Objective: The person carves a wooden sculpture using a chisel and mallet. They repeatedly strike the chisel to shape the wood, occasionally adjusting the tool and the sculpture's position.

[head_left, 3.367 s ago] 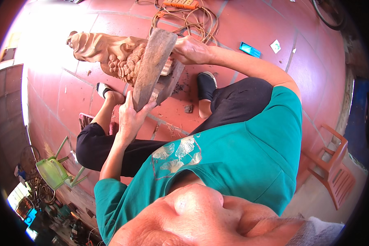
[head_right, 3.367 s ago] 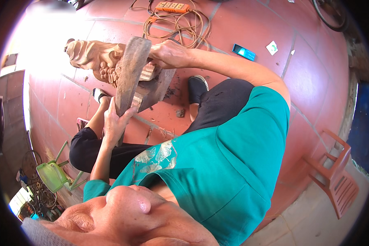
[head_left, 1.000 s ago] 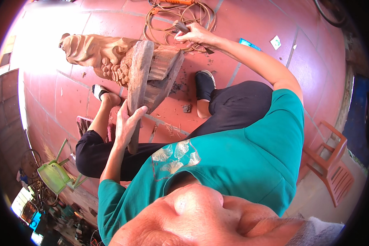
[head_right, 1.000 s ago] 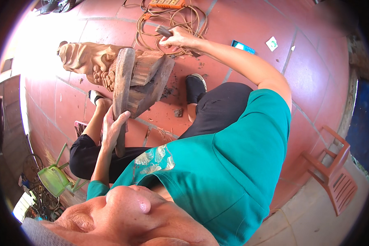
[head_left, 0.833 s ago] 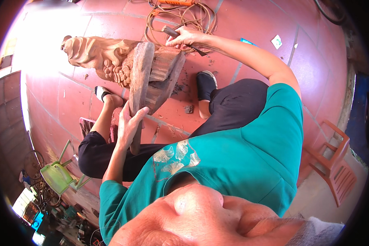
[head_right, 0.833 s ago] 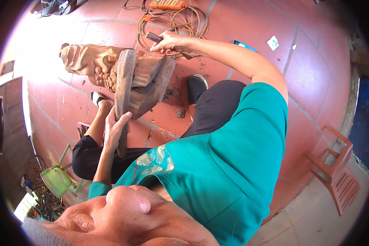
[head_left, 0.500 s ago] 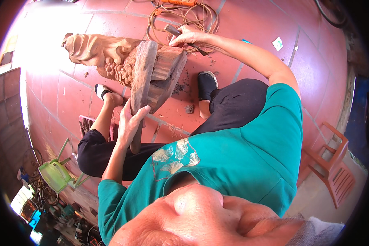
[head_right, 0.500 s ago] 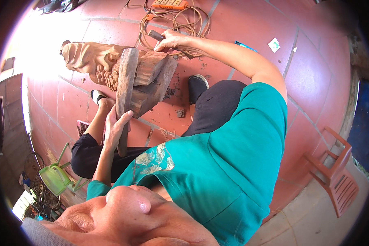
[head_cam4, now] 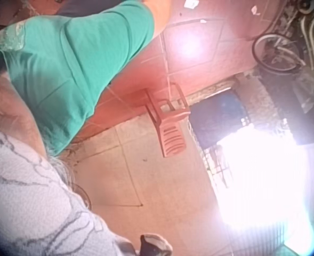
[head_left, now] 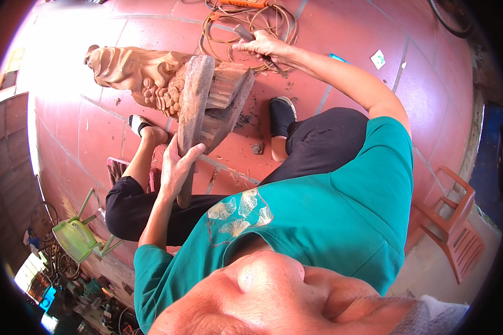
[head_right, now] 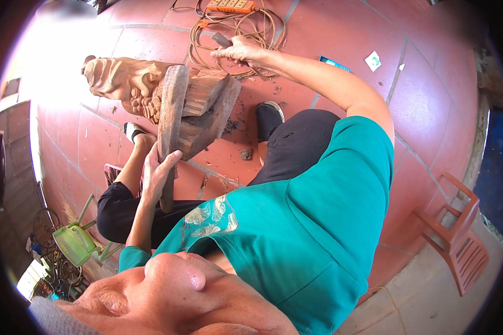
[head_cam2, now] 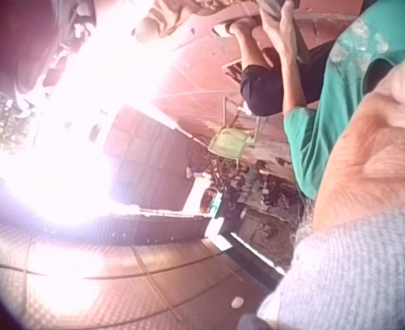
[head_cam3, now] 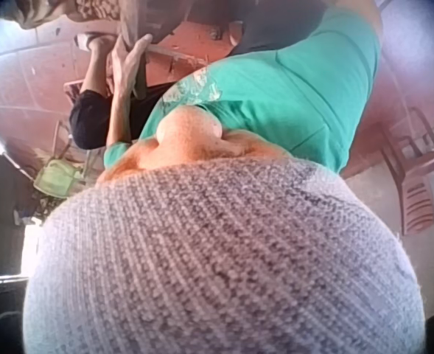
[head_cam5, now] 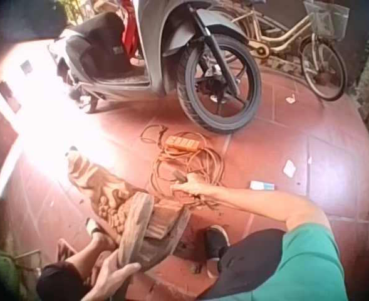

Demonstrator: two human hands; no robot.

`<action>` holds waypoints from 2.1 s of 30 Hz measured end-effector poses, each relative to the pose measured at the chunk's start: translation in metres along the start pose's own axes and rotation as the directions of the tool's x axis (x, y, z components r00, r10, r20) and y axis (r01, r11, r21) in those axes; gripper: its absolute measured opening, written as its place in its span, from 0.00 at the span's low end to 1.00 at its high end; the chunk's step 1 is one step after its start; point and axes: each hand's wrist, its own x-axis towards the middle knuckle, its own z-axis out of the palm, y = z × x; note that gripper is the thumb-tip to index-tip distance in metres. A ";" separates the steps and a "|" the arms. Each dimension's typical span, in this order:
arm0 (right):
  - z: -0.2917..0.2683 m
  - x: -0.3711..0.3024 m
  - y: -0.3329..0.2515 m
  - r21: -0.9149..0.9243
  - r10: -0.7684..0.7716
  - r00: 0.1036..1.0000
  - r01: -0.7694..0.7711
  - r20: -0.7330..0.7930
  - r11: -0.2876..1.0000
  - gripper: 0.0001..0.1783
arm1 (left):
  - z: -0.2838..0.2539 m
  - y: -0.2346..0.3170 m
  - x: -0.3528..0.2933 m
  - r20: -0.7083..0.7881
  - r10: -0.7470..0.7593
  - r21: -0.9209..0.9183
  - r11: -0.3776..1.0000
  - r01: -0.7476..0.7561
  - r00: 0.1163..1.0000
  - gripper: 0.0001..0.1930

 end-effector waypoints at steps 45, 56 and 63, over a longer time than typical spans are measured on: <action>0.030 -0.022 -0.070 -0.291 -0.618 0.739 0.674 0.268 0.679 0.23 | -0.009 0.017 -0.002 -0.082 0.265 0.095 0.962 -0.258 0.961 0.20; 0.055 -0.043 -0.079 -0.393 -0.667 0.649 0.758 0.367 0.521 0.24 | -0.005 0.021 -0.005 -0.305 0.457 -0.021 0.874 -0.485 0.836 0.19; 0.056 -0.042 -0.079 -0.409 -0.681 0.637 0.765 0.362 0.498 0.23 | -0.015 0.024 -0.003 -0.093 0.267 0.098 0.961 -0.258 0.959 0.17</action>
